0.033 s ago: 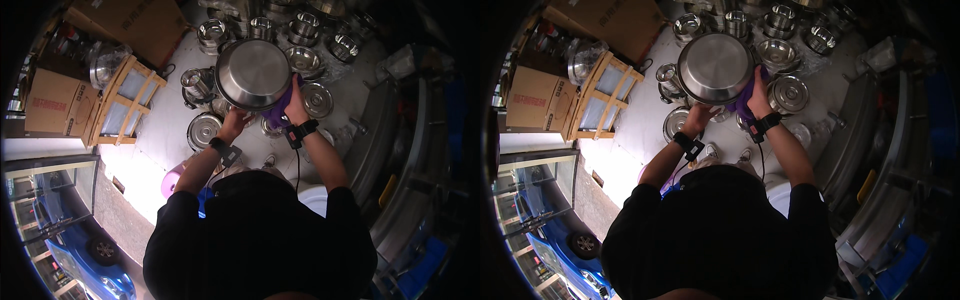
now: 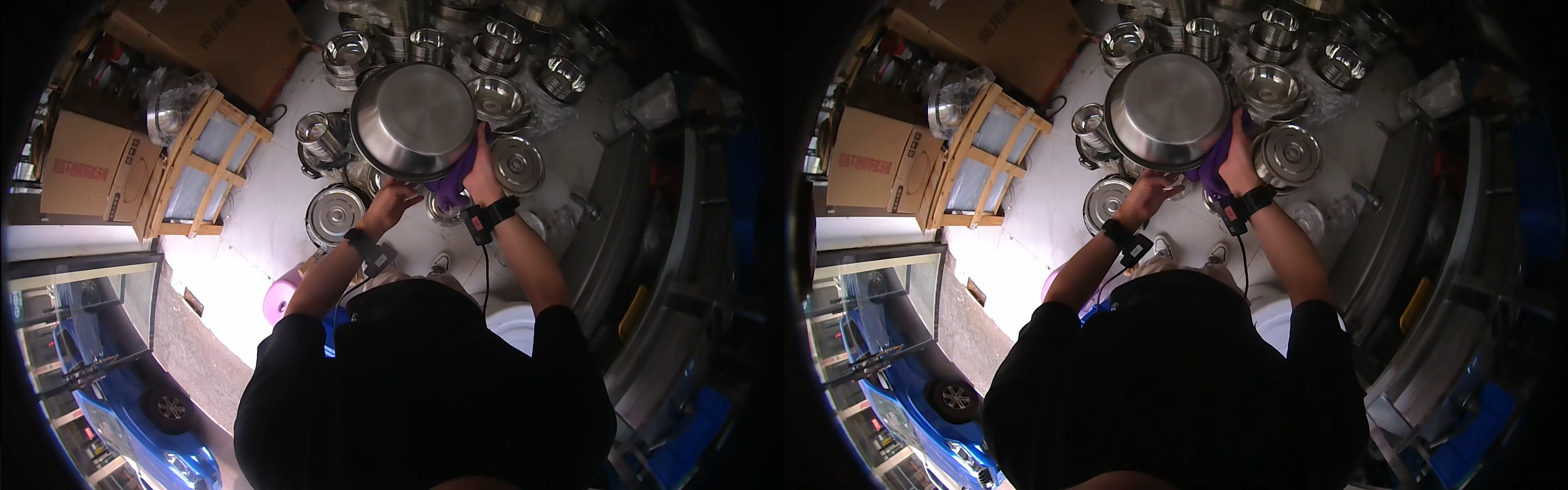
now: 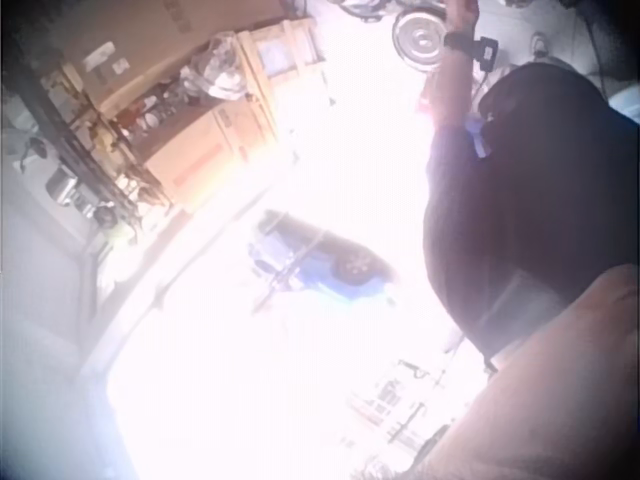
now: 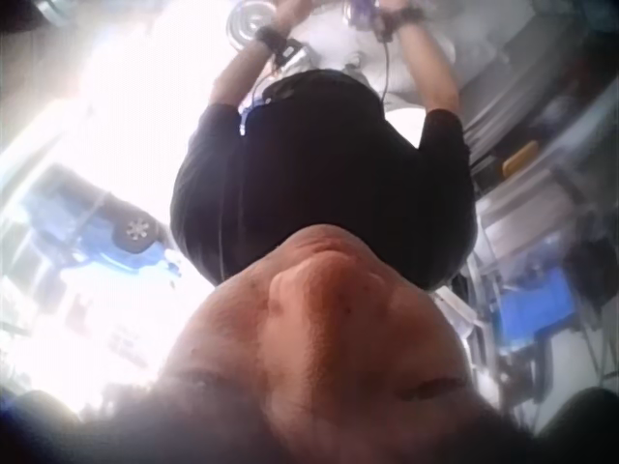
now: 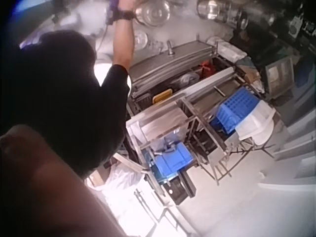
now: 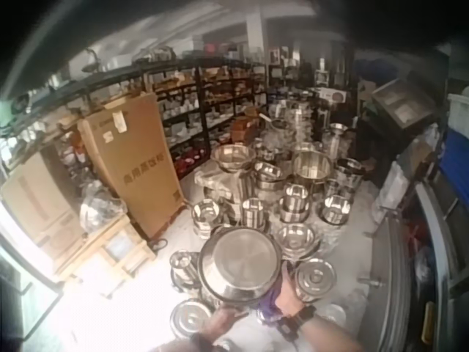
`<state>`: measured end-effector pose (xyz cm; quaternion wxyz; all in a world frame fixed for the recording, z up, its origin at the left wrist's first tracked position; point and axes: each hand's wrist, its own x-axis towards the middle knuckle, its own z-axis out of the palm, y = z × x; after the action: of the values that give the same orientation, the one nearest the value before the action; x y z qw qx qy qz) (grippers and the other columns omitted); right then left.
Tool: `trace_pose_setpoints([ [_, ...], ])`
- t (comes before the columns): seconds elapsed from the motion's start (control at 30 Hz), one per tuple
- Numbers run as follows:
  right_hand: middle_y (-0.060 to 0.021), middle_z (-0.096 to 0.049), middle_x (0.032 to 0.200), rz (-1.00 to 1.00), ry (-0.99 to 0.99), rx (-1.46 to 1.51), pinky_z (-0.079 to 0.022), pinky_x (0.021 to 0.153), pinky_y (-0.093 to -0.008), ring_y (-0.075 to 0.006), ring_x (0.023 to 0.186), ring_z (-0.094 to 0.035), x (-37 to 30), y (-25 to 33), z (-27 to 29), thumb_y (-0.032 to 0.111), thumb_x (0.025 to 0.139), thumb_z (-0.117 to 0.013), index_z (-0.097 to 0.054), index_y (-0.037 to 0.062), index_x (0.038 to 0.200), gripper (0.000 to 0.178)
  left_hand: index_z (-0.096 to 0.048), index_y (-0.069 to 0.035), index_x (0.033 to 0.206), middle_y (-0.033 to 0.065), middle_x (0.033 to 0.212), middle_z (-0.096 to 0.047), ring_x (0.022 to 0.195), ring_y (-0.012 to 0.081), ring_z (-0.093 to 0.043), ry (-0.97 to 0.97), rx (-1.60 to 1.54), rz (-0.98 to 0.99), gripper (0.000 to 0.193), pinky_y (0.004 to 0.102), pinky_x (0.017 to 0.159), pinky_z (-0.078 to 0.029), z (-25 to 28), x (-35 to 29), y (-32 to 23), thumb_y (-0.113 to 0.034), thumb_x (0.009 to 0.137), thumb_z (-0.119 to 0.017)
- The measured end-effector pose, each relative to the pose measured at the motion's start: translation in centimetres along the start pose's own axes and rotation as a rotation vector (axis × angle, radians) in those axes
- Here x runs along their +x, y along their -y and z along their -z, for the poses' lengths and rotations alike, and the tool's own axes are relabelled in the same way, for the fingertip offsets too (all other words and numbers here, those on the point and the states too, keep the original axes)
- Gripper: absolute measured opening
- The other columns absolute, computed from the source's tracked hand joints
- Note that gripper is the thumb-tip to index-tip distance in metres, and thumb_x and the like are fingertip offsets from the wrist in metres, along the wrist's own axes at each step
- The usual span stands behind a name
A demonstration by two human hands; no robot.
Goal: The person repeatedly wipes the interior and exterior surfaces of multiple stainless steel bowls using a purple cloth. Each bowl is picked up, wiped on all sides, and placed back among the others on the floor.
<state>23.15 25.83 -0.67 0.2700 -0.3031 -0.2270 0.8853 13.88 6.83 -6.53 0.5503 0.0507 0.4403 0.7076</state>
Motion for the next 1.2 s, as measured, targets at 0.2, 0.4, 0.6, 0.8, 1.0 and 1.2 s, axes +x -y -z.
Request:
trace_pose_setpoints([
  [0.2, -0.006, -0.052, 0.14, -0.132, 0.126, 0.014, -0.037, 0.11, -0.0377, -0.022, 0.128, -0.048, -0.7, -2.4, -0.2, 0.059, 0.093, -0.053, -0.046, 0.0059, 0.139, 0.07, -0.04, -0.006, 0.143, 0.0094, 0.143, -0.046, 0.132, 0.0261, -0.044, 0.235, -0.094, -0.064, 0.061, 0.0518, 0.106, -0.038, -3.6, -1.9, -1.5, -0.026, 0.092, -0.068],
  [0.4, -0.0058, -0.049, 0.142, -0.277, 0.275, -0.051, -0.038, 0.109, -0.0396, -0.0214, 0.127, -0.049, -1.1, -3.9, 0.7, 0.056, 0.095, -0.051, -0.042, 0.0084, 0.141, 0.067, -0.049, -0.002, 0.134, 0.0071, 0.13, -0.056, 0.117, 0.0206, -0.055, 0.108, 0.049, -0.296, 0.055, 0.0378, 0.102, -0.043, 0.7, -1.1, -2.6, -0.018, 0.088, -0.073],
  [0.6, -0.0079, -0.06, 0.124, -0.541, 0.331, -0.701, -0.046, 0.1, -0.0379, -0.0213, 0.114, -0.059, -1.1, -3.4, 5.1, 0.054, 0.097, -0.05, -0.048, 0.0132, 0.136, 0.056, -0.056, 0.0, 0.128, 0.0056, 0.12, -0.064, 0.11, 0.0172, -0.058, 0.158, 0.305, -0.223, 0.052, 0.0328, 0.101, -0.044, 2.2, -4.3, -9.6, -0.009, 0.081, -0.077],
  [0.8, -0.0072, -0.059, 0.126, -0.388, 0.315, -0.348, -0.042, 0.104, -0.0386, -0.0214, 0.118, -0.056, -0.2, -3.2, 8.8, 0.056, 0.095, -0.052, -0.053, 0.0078, 0.131, 0.06, -0.055, 0.001, 0.132, 0.0092, 0.124, -0.063, 0.114, 0.0186, -0.059, 0.329, 0.269, -0.109, 0.061, 0.0312, 0.103, -0.042, 5.8, -6.7, -10.4, -0.006, 0.077, -0.079],
  [1.0, -0.0099, -0.051, 0.14, -0.461, 0.234, 0.076, -0.038, 0.11, -0.0399, -0.024, 0.127, -0.049, 1.6, -8.2, 12.4, 0.034, 0.1, -0.052, -0.049, 0.0064, 0.137, 0.046, -0.043, 0.003, 0.141, 0.0139, 0.133, -0.057, 0.122, 0.0238, -0.054, 0.41, 0.326, -0.007, 0.077, 0.036, 0.107, -0.04, 8.5, -5.5, -9.3, -0.02, 0.078, -0.081],
  [1.2, -0.008, -0.052, 0.138, -0.232, 0.113, 0.062, -0.038, 0.108, -0.0383, -0.0209, 0.127, -0.049, -1.9, -7.0, 10.8, 0.031, 0.103, -0.048, -0.048, 0.0048, 0.137, 0.043, -0.058, 0.003, 0.124, 0.0106, 0.116, -0.065, 0.105, 0.019, -0.061, 0.136, 0.867, 0.242, 0.049, 0.0308, 0.092, -0.048, 12.4, -2.7, -7.5, -0.035, 0.094, -0.065],
])
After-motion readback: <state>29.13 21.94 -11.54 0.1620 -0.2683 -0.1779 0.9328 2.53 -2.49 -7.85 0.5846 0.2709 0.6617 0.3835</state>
